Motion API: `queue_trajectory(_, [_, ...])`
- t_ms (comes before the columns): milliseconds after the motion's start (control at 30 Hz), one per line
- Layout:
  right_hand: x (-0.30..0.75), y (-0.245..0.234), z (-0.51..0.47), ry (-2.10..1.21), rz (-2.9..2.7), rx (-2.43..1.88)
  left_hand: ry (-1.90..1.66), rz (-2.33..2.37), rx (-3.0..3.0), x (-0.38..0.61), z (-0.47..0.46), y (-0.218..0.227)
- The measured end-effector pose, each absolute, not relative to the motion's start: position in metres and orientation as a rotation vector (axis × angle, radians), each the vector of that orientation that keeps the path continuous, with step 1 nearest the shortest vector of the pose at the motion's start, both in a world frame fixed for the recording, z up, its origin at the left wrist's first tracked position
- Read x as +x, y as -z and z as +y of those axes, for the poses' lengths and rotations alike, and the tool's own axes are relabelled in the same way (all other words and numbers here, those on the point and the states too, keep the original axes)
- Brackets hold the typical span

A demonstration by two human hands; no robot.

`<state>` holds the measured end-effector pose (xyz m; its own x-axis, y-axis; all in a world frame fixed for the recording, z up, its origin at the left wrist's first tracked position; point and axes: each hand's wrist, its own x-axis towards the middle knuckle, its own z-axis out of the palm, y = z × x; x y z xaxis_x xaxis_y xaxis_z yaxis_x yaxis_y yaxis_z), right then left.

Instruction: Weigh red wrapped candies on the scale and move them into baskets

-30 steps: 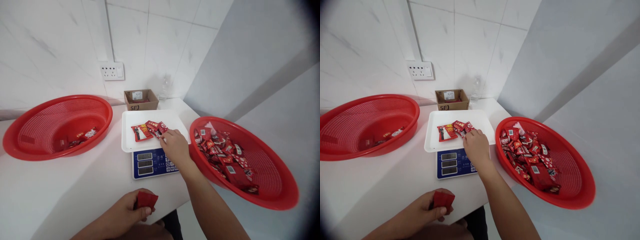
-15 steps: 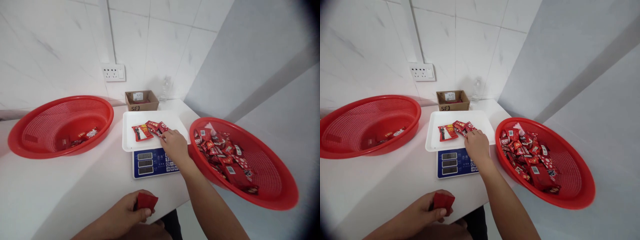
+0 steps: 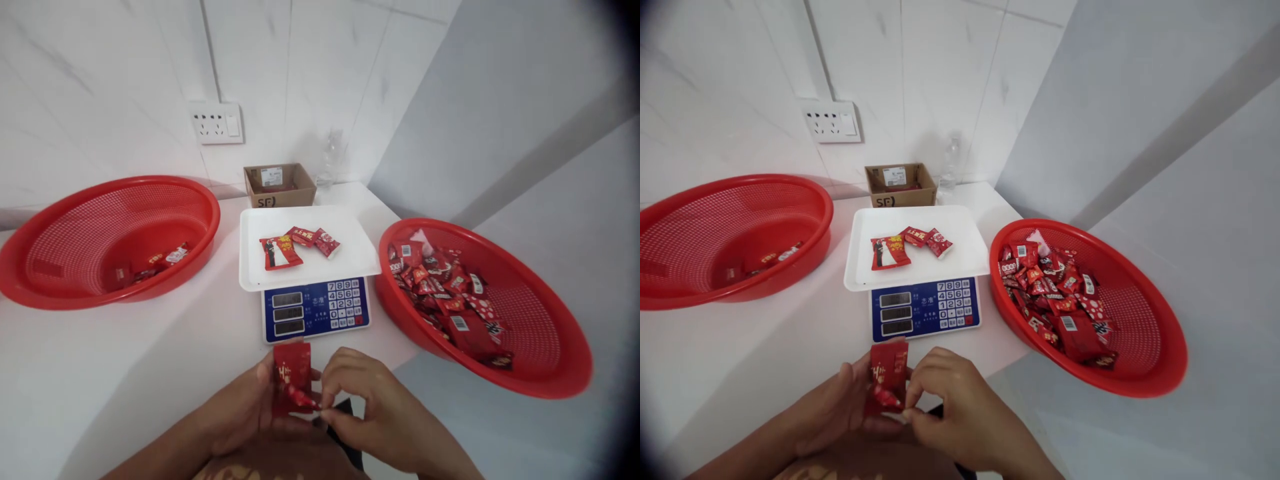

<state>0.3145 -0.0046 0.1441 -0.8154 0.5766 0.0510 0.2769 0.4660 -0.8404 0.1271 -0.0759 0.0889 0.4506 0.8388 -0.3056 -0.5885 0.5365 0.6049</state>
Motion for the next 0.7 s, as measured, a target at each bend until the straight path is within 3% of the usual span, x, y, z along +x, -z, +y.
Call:
queue_trajectory(400, [0.320,-0.109,-0.010,-1.750,-2.039,-1.104,-0.582,0.728,0.664,0.131,-0.072,-0.091])
queue_trajectory(700, [0.318,-0.111,-0.002,-1.628,-2.039,-1.036,-0.524,0.730,0.716,0.129,-0.072,-0.093])
